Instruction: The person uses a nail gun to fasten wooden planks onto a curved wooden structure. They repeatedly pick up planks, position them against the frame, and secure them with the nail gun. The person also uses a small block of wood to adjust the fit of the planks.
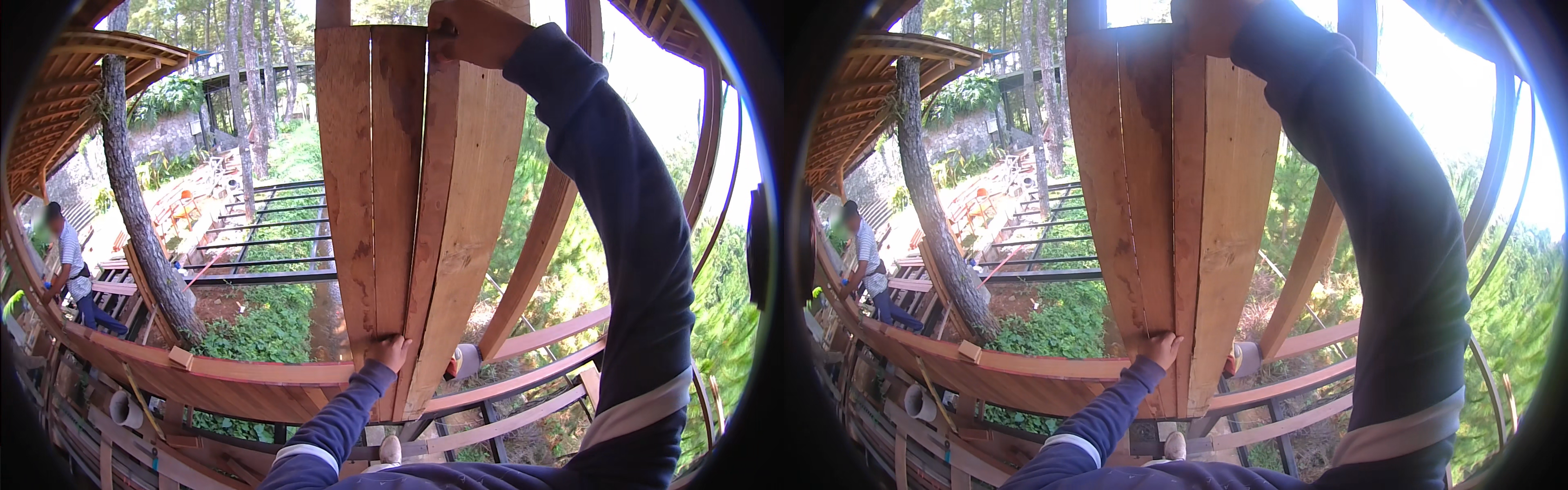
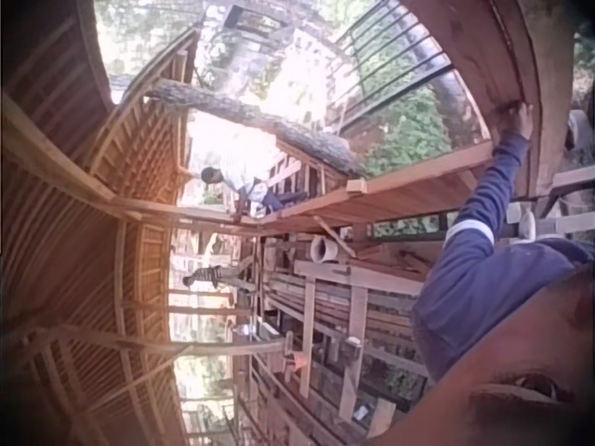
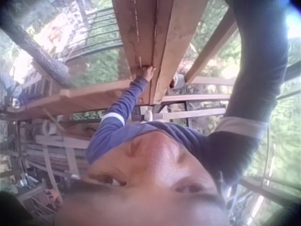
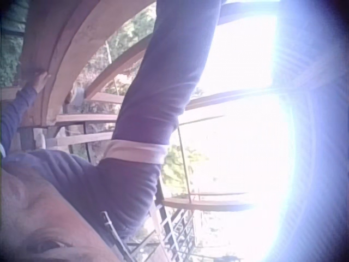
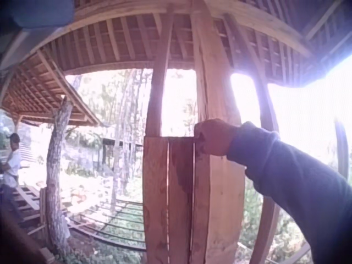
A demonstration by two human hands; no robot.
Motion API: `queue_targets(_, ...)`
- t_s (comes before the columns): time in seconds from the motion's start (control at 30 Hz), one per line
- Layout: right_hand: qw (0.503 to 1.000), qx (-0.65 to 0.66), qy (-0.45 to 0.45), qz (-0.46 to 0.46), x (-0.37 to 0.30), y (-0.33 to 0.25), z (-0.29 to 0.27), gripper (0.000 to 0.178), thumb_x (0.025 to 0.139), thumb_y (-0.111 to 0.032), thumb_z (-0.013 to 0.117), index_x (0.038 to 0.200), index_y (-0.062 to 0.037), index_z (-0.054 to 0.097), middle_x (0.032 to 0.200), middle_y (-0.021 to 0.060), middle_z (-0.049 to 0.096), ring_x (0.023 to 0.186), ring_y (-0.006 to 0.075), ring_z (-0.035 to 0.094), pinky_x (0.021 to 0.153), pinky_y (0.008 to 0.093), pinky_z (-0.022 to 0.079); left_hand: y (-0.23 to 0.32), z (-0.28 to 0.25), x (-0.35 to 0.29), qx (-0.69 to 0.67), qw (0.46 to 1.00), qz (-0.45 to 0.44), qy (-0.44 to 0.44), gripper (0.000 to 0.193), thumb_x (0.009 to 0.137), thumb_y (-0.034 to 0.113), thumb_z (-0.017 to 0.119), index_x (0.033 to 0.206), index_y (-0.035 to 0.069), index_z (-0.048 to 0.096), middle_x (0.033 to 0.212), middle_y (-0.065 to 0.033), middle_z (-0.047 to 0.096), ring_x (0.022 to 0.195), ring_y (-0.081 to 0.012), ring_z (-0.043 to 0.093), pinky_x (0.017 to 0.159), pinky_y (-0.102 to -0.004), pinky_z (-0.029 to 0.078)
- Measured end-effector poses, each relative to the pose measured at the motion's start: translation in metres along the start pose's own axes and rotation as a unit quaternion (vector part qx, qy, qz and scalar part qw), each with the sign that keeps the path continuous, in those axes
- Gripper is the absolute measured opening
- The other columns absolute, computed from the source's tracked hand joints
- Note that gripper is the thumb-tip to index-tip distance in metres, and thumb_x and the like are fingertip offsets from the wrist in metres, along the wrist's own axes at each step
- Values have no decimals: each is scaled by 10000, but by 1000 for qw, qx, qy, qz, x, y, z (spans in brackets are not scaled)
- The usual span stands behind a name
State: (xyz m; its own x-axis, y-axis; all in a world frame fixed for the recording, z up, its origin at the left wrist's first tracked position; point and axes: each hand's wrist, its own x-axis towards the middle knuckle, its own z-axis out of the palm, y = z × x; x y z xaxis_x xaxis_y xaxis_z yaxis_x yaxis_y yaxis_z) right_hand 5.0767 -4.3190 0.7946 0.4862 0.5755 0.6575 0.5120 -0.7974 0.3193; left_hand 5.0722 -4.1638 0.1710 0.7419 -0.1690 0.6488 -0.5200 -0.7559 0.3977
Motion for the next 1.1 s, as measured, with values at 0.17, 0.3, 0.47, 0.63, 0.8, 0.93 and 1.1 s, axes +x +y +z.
queue_targets(0.17,993,-108,-42,-9,3,-15,-19,302,769,-309,717,911,-44,694,868,152,702,825,319,680,737,433,532,-6,3,0,8,1000,17,12,365,943,373,593,716,87,588,602,-171,626,515,-358,627,460,-470,496)
queue_targets(0.3,996,-59,-72,-17,6,-10,-28,291,761,-305,735,890,-46,703,861,143,706,848,298,680,750,419,527,-4,-1,2,-19,1000,17,11,373,947,378,587,713,89,582,597,-169,619,513,-367,621,458,-471,492)
queue_targets(0.47,997,-15,-71,19,-3,-20,-33,257,751,-275,755,877,-54,719,854,119,711,840,264,680,747,390,527,2,-10,0,-50,999,14,6,368,947,396,583,733,97,593,614,-162,623,546,-382,628,467,-466,494)
queue_targets(0.63,997,-24,-69,2,-1,-18,-35,253,765,-269,761,896,-57,719,850,104,710,835,227,678,750,365,524,-4,-9,-5,-55,998,8,-8,371,944,425,579,753,110,612,615,-158,627,546,-374,634,457,-471,489)
queue_targets(0.8,996,46,-73,22,-10,-23,-42,257,772,-269,775,930,-75,717,861,71,714,833,194,674,762,347,522,2,-14,-4,-12,998,-21,-61,400,927,456,599,740,103,608,603,-153,621,530,-352,631,462,-462,485)
queue_targets(0.93,992,86,-64,-68,-10,-9,-52,253,769,-269,796,934,-94,717,872,54,713,836,184,671,768,336,520,14,-26,-6,-25,999,5,-28,456,915,462,626,702,62,575,606,-169,607,542,-357,621,484,-456,476)
queue_targets(1.1,997,46,-39,-43,-3,-1,-50,219,787,-261,789,943,-120,728,886,52,714,856,198,670,783,338,522,28,-35,5,-40,998,-21,-35,478,916,493,607,719,59,572,612,-183,608,553,-381,619,485,-477,474)
